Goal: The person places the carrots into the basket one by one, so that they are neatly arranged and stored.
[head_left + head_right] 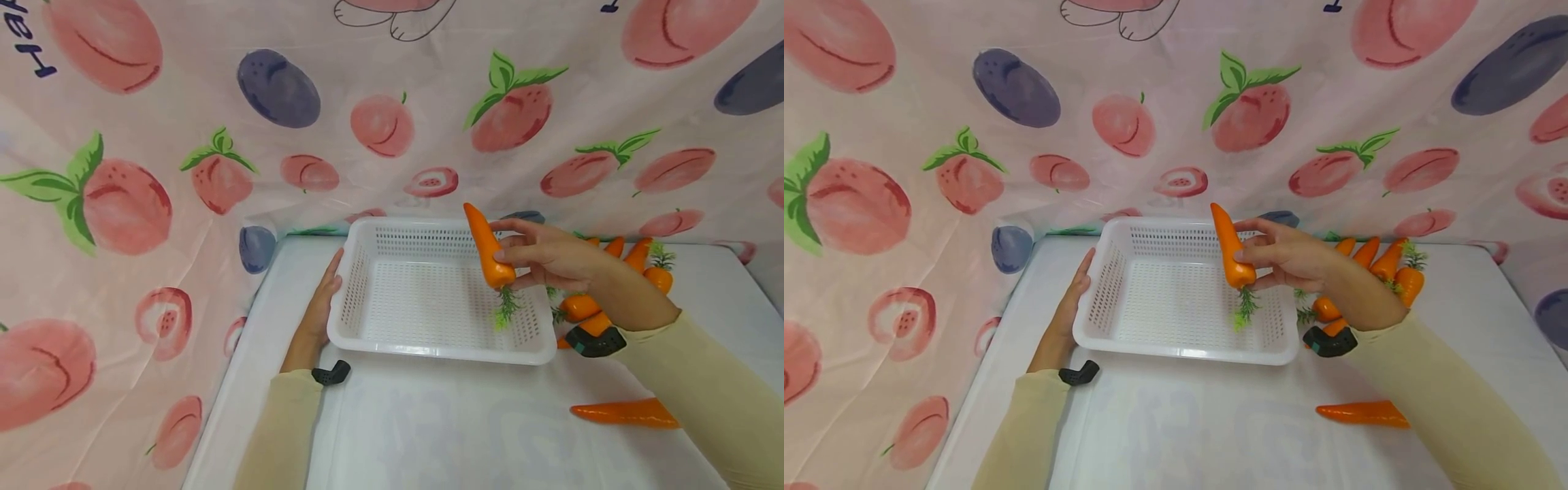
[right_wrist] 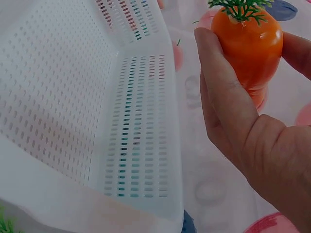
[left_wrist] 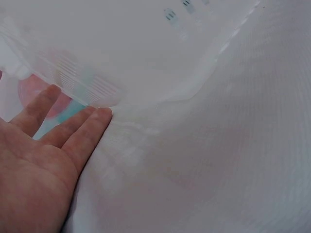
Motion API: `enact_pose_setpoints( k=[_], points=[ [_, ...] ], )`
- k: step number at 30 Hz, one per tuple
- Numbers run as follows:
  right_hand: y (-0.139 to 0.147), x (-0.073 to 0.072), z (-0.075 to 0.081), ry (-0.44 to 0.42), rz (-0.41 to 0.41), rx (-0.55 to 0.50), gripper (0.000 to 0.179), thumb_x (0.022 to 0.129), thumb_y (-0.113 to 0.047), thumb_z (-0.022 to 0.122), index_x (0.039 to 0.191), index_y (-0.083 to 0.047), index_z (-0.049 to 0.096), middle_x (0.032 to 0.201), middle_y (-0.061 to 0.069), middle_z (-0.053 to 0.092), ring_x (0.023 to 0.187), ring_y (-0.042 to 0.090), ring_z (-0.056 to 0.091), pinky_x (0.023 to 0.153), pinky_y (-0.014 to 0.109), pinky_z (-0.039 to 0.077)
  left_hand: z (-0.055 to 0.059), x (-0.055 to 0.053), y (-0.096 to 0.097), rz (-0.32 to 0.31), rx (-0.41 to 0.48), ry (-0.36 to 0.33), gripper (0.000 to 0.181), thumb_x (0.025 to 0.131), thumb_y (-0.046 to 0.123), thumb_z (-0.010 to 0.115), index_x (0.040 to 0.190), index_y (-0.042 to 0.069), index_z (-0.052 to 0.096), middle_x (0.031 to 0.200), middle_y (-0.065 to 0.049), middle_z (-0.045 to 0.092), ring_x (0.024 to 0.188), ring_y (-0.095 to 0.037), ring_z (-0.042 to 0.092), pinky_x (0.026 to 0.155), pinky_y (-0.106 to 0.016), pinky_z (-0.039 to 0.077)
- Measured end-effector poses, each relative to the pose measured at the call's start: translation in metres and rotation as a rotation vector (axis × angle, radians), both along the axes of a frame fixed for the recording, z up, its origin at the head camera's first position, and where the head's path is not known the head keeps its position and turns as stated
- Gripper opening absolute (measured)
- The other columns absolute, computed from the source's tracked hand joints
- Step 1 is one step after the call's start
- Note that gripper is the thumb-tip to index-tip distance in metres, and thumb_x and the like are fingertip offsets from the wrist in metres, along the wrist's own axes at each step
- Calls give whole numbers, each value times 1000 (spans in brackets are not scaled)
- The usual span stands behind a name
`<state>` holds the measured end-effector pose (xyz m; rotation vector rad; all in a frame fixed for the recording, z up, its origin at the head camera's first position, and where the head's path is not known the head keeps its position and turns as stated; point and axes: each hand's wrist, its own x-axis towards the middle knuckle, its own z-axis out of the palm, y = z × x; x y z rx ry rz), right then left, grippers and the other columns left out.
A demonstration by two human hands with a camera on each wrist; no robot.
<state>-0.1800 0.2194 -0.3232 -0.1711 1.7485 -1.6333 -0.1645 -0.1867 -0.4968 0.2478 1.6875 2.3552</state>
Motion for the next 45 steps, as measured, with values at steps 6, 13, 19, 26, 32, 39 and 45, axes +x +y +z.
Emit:
enact_pose_setpoints(
  k=[6,13,19,26,32,39,45],
  points=[
    [1,1,0,2,-7,0,69,103,-15,59,157,-15,16,127,11,55,109,29,67,91,49,58,1,-1,2,-4,9,-1,63,107,27,34,165,33,11,171,11,18,154,-24,25,112,-32,37],
    [1,1,0,-10,-15,-8,68,103,-14,59,157,-16,18,126,11,55,110,29,67,91,50,58,10,3,3,-15,8,-8,62,107,25,32,165,31,10,171,9,18,152,-24,28,109,-31,40],
    [2,3,-2,-18,-25,-50,64,102,-7,59,155,-18,25,125,9,57,114,28,68,90,53,57,12,5,4,-6,-6,-3,62,107,25,32,165,31,10,171,11,17,154,-23,24,118,-40,31],
    [3,3,-1,-1,-28,-46,61,102,-6,58,153,-19,27,122,6,58,115,26,67,90,53,57,4,1,4,12,-15,6,61,107,29,35,164,36,16,171,13,17,156,-21,20,124,-50,18],
    [3,4,-1,-6,-21,-55,61,102,-6,57,154,-18,27,123,6,59,115,27,67,90,53,56,2,0,3,11,-23,-1,59,107,28,36,162,41,20,171,14,17,157,-20,18,125,-52,17],
    [10,6,-1,28,-16,-3,57,103,-11,59,152,-18,31,127,7,57,118,28,64,96,49,56,2,1,3,10,-25,-4,58,107,29,36,162,42,22,171,14,16,158,-20,17,126,-52,16],
    [33,8,-6,145,47,132,49,103,-15,60,147,-8,39,134,8,57,119,24,64,98,40,56,2,2,2,12,-30,-6,59,107,31,37,162,42,21,171,14,15,158,-20,16,125,-53,16]
  ],
)
